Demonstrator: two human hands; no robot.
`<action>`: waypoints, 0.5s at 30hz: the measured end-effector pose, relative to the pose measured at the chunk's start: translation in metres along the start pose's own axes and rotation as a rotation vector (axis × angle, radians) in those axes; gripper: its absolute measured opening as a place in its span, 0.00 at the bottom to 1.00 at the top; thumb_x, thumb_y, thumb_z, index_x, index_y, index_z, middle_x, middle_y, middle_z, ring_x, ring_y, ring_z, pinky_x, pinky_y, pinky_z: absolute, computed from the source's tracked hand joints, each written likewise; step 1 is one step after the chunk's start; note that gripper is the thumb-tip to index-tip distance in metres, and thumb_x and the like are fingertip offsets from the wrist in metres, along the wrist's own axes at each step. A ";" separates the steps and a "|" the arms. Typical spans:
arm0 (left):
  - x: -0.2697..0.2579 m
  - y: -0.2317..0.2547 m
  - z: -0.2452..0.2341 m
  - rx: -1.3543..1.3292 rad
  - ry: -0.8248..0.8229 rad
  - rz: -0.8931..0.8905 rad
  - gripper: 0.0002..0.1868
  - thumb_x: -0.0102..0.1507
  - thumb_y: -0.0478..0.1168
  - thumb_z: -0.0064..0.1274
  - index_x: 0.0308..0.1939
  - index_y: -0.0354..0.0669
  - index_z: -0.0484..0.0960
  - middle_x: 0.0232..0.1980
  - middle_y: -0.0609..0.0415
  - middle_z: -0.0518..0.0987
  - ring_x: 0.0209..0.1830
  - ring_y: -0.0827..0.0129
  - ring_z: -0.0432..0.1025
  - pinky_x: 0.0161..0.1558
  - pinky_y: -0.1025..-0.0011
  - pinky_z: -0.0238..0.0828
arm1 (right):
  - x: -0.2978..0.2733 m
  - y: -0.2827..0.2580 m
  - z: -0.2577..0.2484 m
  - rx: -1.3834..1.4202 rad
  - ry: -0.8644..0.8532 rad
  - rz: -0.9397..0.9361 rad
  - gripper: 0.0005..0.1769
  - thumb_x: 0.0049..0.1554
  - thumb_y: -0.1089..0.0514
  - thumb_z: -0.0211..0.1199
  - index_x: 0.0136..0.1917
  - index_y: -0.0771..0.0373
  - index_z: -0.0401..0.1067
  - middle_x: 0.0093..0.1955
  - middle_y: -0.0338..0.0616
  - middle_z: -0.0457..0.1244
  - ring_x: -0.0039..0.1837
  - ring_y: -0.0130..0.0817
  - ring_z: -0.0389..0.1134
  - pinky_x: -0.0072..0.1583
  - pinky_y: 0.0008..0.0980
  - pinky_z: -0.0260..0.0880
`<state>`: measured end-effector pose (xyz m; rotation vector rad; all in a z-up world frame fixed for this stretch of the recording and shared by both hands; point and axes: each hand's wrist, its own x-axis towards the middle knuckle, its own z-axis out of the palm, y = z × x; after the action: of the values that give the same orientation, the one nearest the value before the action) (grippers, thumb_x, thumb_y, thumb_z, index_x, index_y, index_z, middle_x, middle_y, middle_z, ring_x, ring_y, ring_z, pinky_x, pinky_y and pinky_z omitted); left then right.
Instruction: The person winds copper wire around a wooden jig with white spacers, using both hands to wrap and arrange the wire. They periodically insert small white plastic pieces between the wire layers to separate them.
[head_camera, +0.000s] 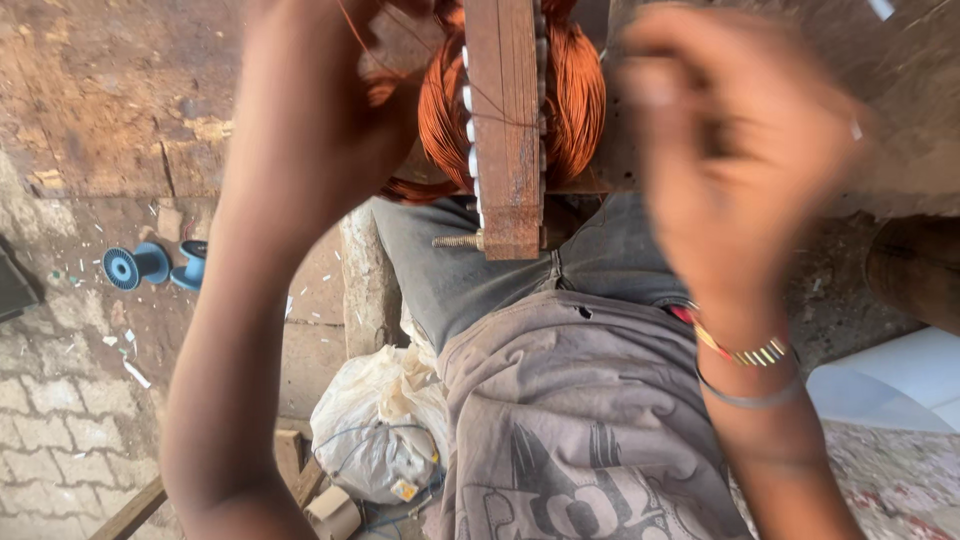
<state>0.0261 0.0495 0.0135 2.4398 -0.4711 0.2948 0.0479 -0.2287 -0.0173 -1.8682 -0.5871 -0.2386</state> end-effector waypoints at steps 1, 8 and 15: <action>0.000 0.006 -0.006 0.117 0.017 0.023 0.26 0.62 0.31 0.66 0.61 0.38 0.74 0.56 0.46 0.79 0.57 0.51 0.73 0.55 0.60 0.69 | -0.003 0.000 -0.005 0.062 0.055 0.043 0.06 0.73 0.68 0.58 0.61 0.73 0.72 0.58 0.49 0.67 0.54 0.29 0.69 0.57 0.22 0.69; 0.024 0.028 -0.030 0.537 0.090 0.729 0.19 0.72 0.32 0.54 0.66 0.48 0.73 0.62 0.54 0.77 0.62 0.64 0.72 0.60 0.65 0.64 | -0.027 0.031 -0.048 0.195 0.370 0.257 0.06 0.77 0.65 0.62 0.64 0.72 0.74 0.56 0.49 0.70 0.54 0.28 0.70 0.57 0.25 0.70; 0.023 0.054 -0.018 0.704 0.197 0.517 0.15 0.66 0.40 0.60 0.55 0.39 0.79 0.45 0.57 0.75 0.48 0.67 0.72 0.47 0.67 0.65 | -0.038 0.054 -0.094 -0.339 0.147 0.155 0.12 0.70 0.66 0.59 0.65 0.69 0.77 0.58 0.49 0.67 0.51 0.29 0.67 0.52 0.23 0.63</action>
<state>0.0241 0.0147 0.0640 2.8619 -1.0484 1.0610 0.0533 -0.3408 -0.0431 -2.1885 -0.3121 -0.3879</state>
